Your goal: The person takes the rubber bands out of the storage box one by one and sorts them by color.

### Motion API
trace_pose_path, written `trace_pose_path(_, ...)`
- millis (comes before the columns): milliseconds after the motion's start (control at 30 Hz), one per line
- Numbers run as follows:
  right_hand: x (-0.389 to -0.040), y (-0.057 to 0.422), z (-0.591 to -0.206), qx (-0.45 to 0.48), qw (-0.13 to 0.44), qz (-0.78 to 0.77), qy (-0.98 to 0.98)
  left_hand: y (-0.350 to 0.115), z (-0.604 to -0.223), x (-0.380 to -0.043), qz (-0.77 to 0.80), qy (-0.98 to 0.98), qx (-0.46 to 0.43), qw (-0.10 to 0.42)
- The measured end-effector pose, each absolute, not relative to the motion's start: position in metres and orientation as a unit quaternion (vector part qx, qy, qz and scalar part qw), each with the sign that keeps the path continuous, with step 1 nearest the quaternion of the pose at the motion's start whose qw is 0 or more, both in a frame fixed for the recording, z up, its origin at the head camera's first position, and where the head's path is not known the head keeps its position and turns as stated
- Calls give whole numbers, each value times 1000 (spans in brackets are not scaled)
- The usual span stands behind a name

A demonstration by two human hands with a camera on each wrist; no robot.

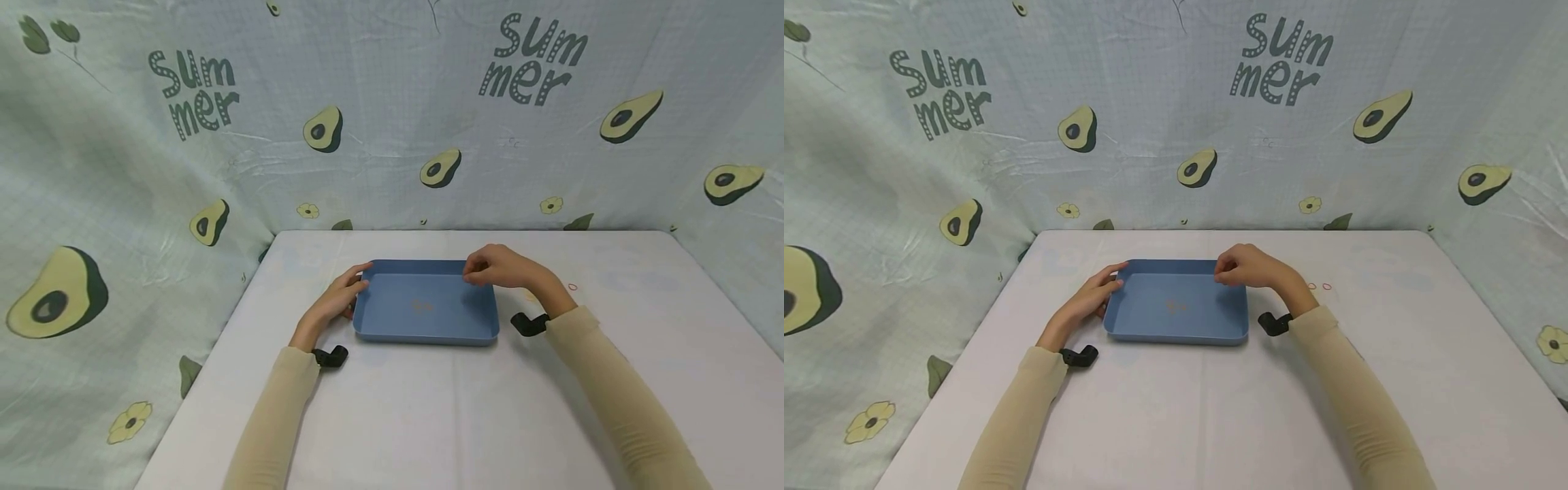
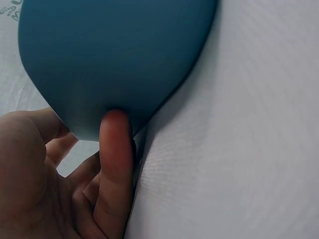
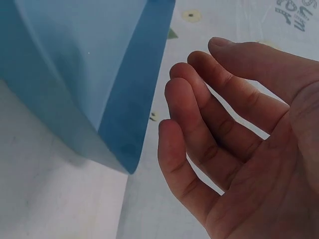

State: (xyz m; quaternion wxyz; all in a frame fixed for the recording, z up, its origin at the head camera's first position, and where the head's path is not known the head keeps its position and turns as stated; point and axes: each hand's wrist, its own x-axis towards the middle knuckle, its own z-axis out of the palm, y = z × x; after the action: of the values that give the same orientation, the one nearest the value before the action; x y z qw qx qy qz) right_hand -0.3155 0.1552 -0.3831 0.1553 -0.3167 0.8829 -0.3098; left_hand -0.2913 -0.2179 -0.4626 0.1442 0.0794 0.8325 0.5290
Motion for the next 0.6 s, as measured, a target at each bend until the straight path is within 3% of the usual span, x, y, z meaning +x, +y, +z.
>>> trace_pose_path(600,-335,97,-399,-356,208,-214,886,-216,-462,-290,531,832,81,140)
